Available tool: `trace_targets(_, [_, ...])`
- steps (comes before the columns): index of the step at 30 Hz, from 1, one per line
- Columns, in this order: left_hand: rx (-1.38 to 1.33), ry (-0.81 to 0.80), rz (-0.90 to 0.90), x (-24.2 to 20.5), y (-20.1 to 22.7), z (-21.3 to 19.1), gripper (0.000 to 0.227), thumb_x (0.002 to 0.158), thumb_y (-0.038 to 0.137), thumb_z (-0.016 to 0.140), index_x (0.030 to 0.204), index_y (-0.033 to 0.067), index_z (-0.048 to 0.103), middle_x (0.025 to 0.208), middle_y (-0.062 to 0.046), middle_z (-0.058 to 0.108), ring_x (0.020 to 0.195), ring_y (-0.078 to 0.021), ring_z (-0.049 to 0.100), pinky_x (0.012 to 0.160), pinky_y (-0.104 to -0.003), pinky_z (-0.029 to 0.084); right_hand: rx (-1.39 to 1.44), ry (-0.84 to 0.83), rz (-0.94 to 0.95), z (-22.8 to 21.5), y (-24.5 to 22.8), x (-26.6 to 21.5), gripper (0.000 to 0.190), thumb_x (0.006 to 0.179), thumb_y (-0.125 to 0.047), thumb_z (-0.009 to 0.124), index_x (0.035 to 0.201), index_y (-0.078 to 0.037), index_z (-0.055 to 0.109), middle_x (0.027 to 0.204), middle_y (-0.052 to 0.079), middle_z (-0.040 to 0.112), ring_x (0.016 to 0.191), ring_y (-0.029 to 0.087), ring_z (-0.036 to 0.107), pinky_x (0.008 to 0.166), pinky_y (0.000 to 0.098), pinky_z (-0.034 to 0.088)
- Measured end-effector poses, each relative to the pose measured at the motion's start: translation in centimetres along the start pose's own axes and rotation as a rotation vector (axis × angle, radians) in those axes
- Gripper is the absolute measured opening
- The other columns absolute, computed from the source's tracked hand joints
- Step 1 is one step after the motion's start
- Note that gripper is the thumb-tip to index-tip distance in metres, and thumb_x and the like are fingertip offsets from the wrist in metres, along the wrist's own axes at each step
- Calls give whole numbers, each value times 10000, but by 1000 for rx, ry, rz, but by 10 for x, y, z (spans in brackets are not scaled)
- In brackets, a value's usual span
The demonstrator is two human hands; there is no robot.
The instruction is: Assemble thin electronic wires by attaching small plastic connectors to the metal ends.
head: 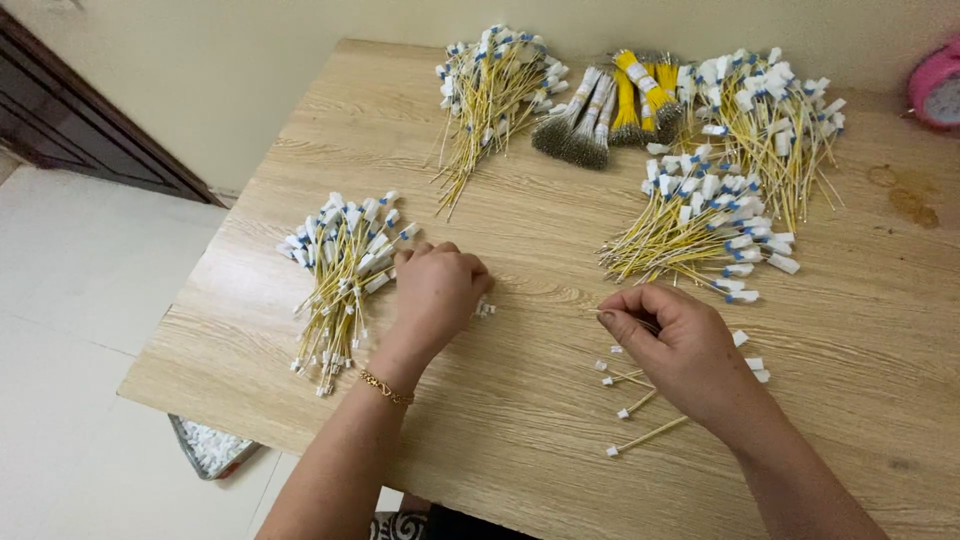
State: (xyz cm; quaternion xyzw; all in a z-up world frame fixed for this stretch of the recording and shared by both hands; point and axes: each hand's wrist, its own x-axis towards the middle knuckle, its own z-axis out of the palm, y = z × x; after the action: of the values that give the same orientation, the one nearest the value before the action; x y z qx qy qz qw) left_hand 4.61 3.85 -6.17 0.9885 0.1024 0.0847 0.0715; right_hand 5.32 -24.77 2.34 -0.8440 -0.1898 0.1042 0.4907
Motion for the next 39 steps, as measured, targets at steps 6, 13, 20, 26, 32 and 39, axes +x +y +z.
trace_targets(6, [-63,215,61,-7,12,-5,97,845,383,731,838,294,771,799,16,698,864,-233,700,921,-453,467,84,-5,10,-4,2,0,133,895,-122,707,952,-20,772,654,102,631,662,162,581,617,339,530])
trace_targets(13, [-1453,-30,-150,-51,86,-55,107,910,124,723,898,18,730,800,-133,746,826,-202,701,829,-361,589,138,-19,-5,-4,-5,0,135,930,-109,654,892,-15,743,640,71,579,636,163,530,579,318,481])
trace_targets(20, [-1897,-211,-297,-66,120,-57,200,914,25,717,1084,-80,708,873,-158,721,819,-215,711,786,-316,614,160,-12,48,-11,-12,-6,109,920,-111,665,864,-38,722,622,29,581,553,115,479,492,266,399])
trace_targets(26, [-1763,-267,-219,-65,120,-69,119,953,50,673,999,-44,728,884,-127,719,840,-181,665,805,-300,585,75,-17,60,-15,-16,-10,94,904,-132,690,862,-64,740,647,-5,638,515,88,465,459,245,373])
trace_targets(32, [-1916,-309,-361,-63,118,-58,126,980,57,640,1023,-47,697,881,-140,687,820,-200,649,819,-330,584,64,-12,22,-17,-25,-10,105,893,-135,715,873,-52,776,664,-3,653,526,85,466,470,244,371])
trace_targets(39, [-2186,-327,-532,-61,112,-49,242,990,101,613,1164,-65,643,973,-158,665,819,-214,636,817,-343,576,75,-17,85,-13,-21,-9,107,881,-112,686,861,-43,764,665,-5,650,523,79,461,460,231,369])
